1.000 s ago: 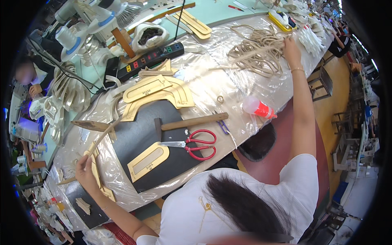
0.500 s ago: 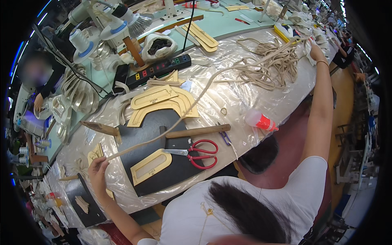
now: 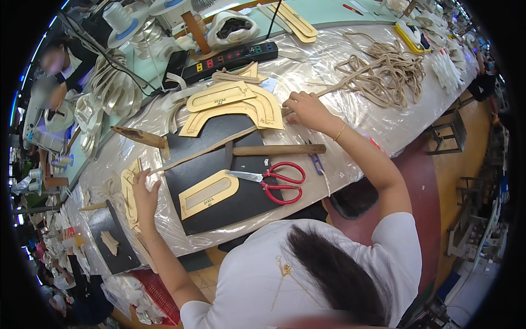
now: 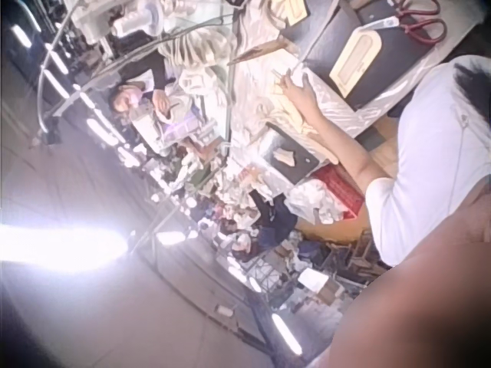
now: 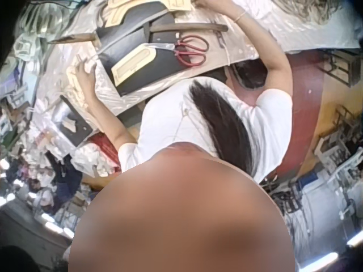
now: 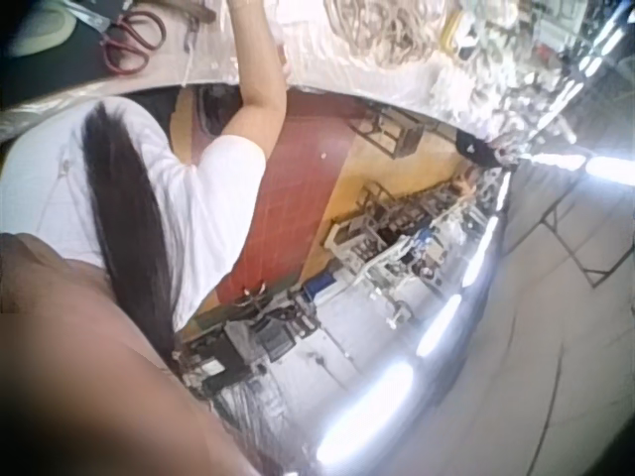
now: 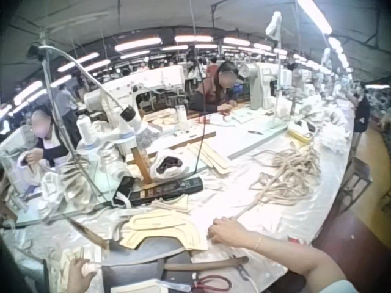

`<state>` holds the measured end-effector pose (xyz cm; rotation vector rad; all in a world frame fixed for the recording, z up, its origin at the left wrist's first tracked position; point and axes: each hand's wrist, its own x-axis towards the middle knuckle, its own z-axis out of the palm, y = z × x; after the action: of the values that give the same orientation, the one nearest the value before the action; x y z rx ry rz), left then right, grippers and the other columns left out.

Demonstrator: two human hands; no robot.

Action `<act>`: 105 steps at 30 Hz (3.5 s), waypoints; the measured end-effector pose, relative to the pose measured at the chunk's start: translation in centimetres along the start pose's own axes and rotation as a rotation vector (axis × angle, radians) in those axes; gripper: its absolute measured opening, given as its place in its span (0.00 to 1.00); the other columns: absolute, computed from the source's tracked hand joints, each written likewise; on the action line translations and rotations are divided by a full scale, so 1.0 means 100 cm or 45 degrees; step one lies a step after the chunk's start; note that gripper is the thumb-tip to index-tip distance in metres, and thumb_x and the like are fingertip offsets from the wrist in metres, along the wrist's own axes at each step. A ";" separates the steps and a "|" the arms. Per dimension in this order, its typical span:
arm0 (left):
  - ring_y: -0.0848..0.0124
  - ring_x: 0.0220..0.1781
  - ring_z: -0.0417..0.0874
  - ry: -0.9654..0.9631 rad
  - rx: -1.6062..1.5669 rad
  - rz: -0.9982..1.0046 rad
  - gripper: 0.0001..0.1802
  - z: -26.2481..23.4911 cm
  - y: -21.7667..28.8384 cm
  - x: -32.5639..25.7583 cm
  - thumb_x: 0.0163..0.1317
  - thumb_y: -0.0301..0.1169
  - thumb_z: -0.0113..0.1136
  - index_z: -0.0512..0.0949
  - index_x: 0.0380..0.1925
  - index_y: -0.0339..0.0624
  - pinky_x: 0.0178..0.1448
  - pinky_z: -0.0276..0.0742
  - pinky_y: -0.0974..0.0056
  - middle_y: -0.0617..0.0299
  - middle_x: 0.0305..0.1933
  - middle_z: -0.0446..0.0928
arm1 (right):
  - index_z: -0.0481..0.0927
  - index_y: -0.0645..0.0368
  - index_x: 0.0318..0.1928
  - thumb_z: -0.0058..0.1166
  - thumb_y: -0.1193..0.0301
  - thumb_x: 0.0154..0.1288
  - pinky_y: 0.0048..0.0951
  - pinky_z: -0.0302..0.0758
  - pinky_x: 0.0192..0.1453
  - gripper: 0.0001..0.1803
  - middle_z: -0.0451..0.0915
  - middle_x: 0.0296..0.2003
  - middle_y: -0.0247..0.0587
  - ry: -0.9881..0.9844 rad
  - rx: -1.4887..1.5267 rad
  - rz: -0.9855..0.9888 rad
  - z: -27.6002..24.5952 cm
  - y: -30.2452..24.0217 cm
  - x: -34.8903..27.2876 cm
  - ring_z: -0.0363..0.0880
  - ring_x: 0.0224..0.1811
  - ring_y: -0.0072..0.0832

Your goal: The person assembles small craft parts by applying glue to a beige cord, pressing it onto a wooden template, trimming excess cord with scissors, and smoothing the cord with a wooden tool. The person repeats this process on multiple templates, then stacks the finished pieces on the table.

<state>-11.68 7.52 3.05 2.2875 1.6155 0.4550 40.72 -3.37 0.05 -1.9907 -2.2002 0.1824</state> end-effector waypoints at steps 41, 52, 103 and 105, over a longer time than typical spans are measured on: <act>0.75 0.34 0.77 -0.459 -0.985 0.331 0.12 -0.010 0.171 0.014 0.53 0.24 0.76 0.90 0.40 0.39 0.48 0.72 0.66 0.63 0.27 0.85 | 0.84 0.63 0.35 0.68 0.78 0.60 0.21 0.75 0.35 0.05 0.84 0.29 0.34 -0.029 1.252 0.372 -0.166 0.077 -0.122 0.81 0.31 0.18; 0.76 0.29 0.76 -0.381 -0.931 0.337 0.10 -0.004 0.147 0.003 0.53 0.24 0.75 0.90 0.37 0.38 0.56 0.69 0.64 0.63 0.25 0.84 | 0.83 0.61 0.36 0.67 0.72 0.63 0.19 0.73 0.39 0.07 0.84 0.28 0.32 -0.027 1.075 0.683 -0.160 0.155 -0.135 0.80 0.33 0.17; 0.72 0.34 0.79 -0.216 -0.835 0.129 0.09 -0.009 0.101 -0.078 0.54 0.27 0.74 0.89 0.36 0.42 0.51 0.67 0.66 0.63 0.30 0.86 | 0.84 0.60 0.44 0.66 0.72 0.62 0.34 0.79 0.38 0.10 0.78 0.35 0.41 -0.048 0.984 -0.641 -0.022 -0.232 0.012 0.83 0.34 0.36; 0.72 0.36 0.80 -0.205 -0.865 0.036 0.09 -0.010 0.092 -0.084 0.55 0.26 0.73 0.89 0.37 0.41 0.51 0.69 0.66 0.62 0.31 0.86 | 0.86 0.61 0.42 0.65 0.72 0.63 0.33 0.79 0.38 0.08 0.78 0.33 0.42 -0.114 0.984 -0.521 -0.021 -0.235 0.015 0.82 0.34 0.36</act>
<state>-6.95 -3.31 7.14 1.7769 1.1200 0.6813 18.18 -4.33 6.96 -1.1205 -2.0652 0.9090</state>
